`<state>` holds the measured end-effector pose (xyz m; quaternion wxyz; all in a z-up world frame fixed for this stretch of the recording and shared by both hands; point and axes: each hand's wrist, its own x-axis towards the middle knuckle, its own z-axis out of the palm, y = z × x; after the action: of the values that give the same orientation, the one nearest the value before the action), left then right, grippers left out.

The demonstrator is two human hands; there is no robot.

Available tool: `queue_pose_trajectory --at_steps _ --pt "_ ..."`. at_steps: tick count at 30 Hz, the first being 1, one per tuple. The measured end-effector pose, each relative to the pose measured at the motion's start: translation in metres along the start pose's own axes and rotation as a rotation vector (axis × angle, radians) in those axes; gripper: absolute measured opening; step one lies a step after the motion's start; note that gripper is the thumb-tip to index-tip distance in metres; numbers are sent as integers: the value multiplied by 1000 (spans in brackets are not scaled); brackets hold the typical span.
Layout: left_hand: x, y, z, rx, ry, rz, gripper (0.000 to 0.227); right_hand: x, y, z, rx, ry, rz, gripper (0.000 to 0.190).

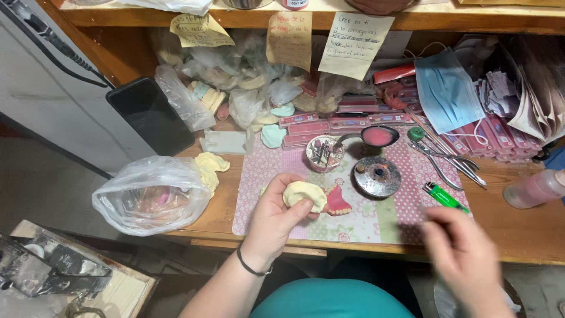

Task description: The person works at a cluttered table, handling small pieces of yellow and pink material. They use a lighter to heat a small metal tool and apply it to the material, then manipulate the pieces by hand, folding and shaping them. The person also handles a plastic bag containing more materials and places items on a nearby stand.

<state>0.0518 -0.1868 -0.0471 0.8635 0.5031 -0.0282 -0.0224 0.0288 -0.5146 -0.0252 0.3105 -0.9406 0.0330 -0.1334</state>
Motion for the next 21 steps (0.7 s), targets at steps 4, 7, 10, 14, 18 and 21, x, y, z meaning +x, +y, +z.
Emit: queue_pose_trajectory --at_steps 4,7,10,14,18,21 --pt "-4 1 1 -6 -28 135 34 -5 -70 23 304 -108 -479 19" --pt "-8 5 7 -3 1 184 34 -4 -97 37 396 -142 -490 18" --pt "-10 2 6 -19 38 214 34 -2 -108 48 419 -134 -477 12" --pt "-12 6 8 13 76 286 32 -2 -110 53 367 -173 -431 8" --pt "-12 6 6 155 85 356 31 -2 -116 51 341 -170 -501 9" --pt "-12 8 10 233 115 411 27 2 -117 52 283 -127 -535 7"
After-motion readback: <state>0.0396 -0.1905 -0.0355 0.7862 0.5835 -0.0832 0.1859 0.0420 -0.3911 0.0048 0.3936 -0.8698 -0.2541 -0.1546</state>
